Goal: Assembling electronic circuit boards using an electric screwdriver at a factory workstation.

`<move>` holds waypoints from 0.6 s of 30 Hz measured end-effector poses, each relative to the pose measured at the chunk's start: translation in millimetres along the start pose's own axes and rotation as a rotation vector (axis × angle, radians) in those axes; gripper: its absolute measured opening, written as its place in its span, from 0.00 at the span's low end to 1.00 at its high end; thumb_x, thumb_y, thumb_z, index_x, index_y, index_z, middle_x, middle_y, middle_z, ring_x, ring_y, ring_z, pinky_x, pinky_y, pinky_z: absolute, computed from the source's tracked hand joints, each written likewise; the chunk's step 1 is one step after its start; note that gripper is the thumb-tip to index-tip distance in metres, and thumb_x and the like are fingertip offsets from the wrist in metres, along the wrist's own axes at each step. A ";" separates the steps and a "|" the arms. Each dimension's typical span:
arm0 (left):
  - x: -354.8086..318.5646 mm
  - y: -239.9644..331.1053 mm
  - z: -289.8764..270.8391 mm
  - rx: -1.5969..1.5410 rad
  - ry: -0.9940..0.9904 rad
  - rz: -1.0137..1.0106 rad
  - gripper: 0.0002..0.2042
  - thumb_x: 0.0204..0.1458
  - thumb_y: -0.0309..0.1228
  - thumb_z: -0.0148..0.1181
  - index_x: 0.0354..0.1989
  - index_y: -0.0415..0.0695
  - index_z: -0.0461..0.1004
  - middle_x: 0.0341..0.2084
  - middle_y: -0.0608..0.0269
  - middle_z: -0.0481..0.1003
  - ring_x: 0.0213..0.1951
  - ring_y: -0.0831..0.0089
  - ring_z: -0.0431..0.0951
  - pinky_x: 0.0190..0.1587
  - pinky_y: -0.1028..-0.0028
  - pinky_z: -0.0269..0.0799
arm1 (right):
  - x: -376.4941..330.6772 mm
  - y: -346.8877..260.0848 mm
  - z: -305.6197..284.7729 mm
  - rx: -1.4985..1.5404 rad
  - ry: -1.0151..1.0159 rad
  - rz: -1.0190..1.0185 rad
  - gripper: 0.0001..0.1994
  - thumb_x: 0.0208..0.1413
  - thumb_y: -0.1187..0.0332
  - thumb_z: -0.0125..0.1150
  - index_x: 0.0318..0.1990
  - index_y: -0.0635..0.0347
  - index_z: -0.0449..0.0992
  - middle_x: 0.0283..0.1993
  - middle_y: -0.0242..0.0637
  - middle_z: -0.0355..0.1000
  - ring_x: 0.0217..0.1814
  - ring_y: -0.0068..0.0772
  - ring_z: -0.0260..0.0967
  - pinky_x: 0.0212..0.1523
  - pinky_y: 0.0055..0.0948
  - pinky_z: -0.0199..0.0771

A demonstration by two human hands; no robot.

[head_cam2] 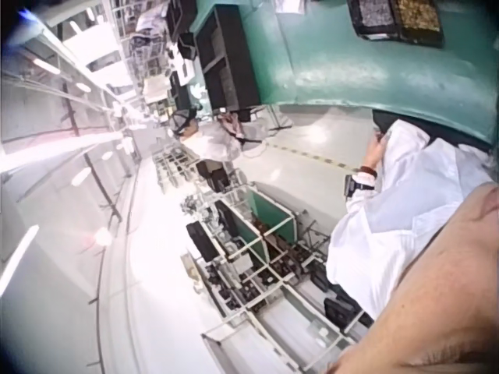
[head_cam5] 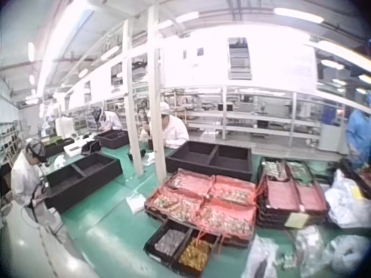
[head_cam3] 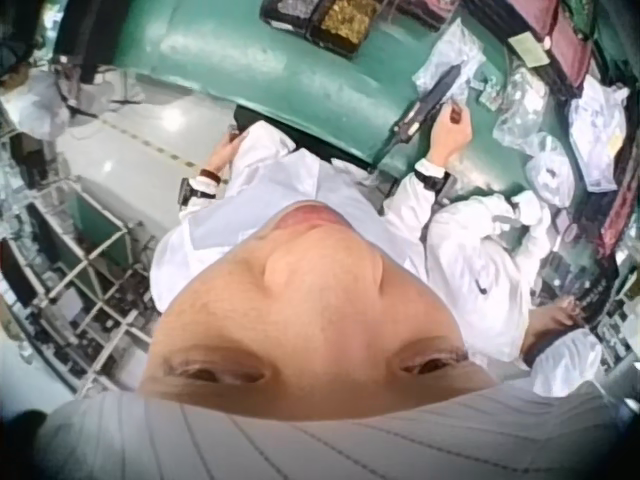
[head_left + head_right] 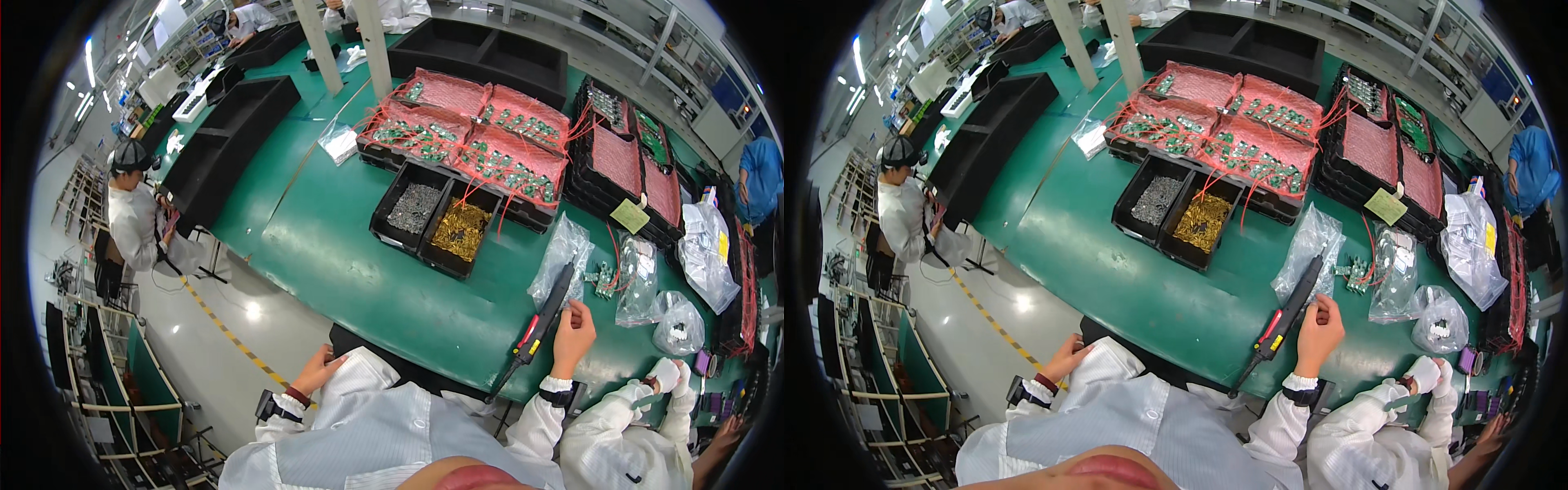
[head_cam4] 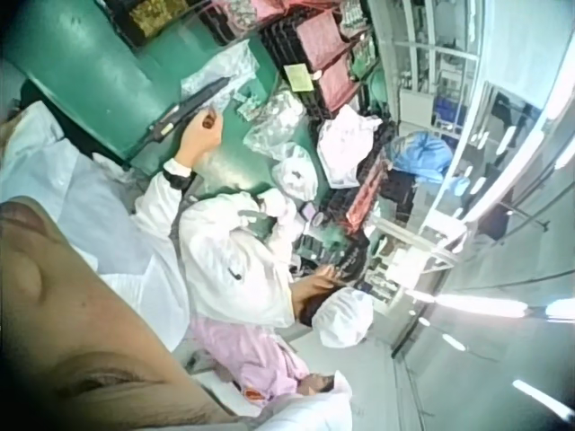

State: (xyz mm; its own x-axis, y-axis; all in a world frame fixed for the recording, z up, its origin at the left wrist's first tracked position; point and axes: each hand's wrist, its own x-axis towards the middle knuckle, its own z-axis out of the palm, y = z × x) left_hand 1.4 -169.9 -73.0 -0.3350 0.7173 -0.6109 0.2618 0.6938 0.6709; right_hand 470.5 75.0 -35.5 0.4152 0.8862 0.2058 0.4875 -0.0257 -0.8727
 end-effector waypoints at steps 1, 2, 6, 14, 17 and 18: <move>-3.3 -2.1 1.9 -0.004 0.000 -0.005 0.25 0.63 0.44 0.63 0.58 0.37 0.71 0.45 0.51 0.79 0.49 0.65 0.78 0.53 0.68 0.72 | -0.4 4.3 -1.0 -0.008 0.002 -0.006 0.09 0.57 0.76 0.62 0.44 0.63 0.83 0.32 0.32 0.80 0.28 0.18 0.69 0.31 0.22 0.69; -8.0 -3.5 4.0 -0.195 -0.016 0.018 0.23 0.62 0.42 0.65 0.57 0.37 0.71 0.42 0.54 0.79 0.46 0.68 0.78 0.52 0.70 0.72 | 0.0 7.6 -2.6 -0.015 0.004 -0.012 0.09 0.57 0.75 0.62 0.44 0.63 0.83 0.32 0.32 0.80 0.28 0.18 0.69 0.31 0.22 0.69; 6.3 8.7 25.5 -0.436 0.189 0.103 0.23 0.60 0.41 0.67 0.55 0.38 0.72 0.43 0.56 0.79 0.42 0.74 0.77 0.44 0.70 0.73 | -2.9 5.6 0.3 0.001 0.029 -0.023 0.08 0.57 0.75 0.62 0.44 0.63 0.83 0.33 0.32 0.80 0.28 0.18 0.69 0.31 0.23 0.69; 43.2 39.2 45.2 0.122 0.519 0.017 0.40 0.40 0.48 0.80 0.52 0.28 0.70 0.44 0.40 0.80 0.45 0.52 0.82 0.49 0.64 0.76 | 0.2 -1.2 -0.9 0.017 0.014 0.004 0.08 0.58 0.74 0.62 0.44 0.62 0.83 0.33 0.31 0.80 0.29 0.19 0.69 0.32 0.23 0.69; 42.6 53.4 41.0 -0.011 0.434 0.092 0.40 0.40 0.46 0.80 0.53 0.26 0.70 0.43 0.37 0.81 0.46 0.48 0.83 0.50 0.62 0.77 | -1.7 -1.6 -1.1 0.028 0.020 0.005 0.08 0.58 0.74 0.62 0.44 0.63 0.83 0.33 0.31 0.80 0.28 0.19 0.68 0.32 0.23 0.69; 42.9 48.6 43.0 -0.009 0.431 0.092 0.40 0.40 0.46 0.80 0.53 0.26 0.70 0.43 0.37 0.81 0.46 0.48 0.83 0.50 0.62 0.77 | -1.8 -4.9 -1.7 0.013 0.009 0.009 0.08 0.58 0.74 0.62 0.43 0.63 0.83 0.33 0.31 0.80 0.28 0.19 0.68 0.32 0.23 0.69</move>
State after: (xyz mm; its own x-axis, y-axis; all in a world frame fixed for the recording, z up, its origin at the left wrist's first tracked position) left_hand 38.7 -102.6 -84.7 -0.6580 0.6824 -0.3184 0.3013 0.6262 0.7191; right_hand 468.6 72.7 -30.8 0.4263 0.8818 0.2016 0.4736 -0.0277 -0.8803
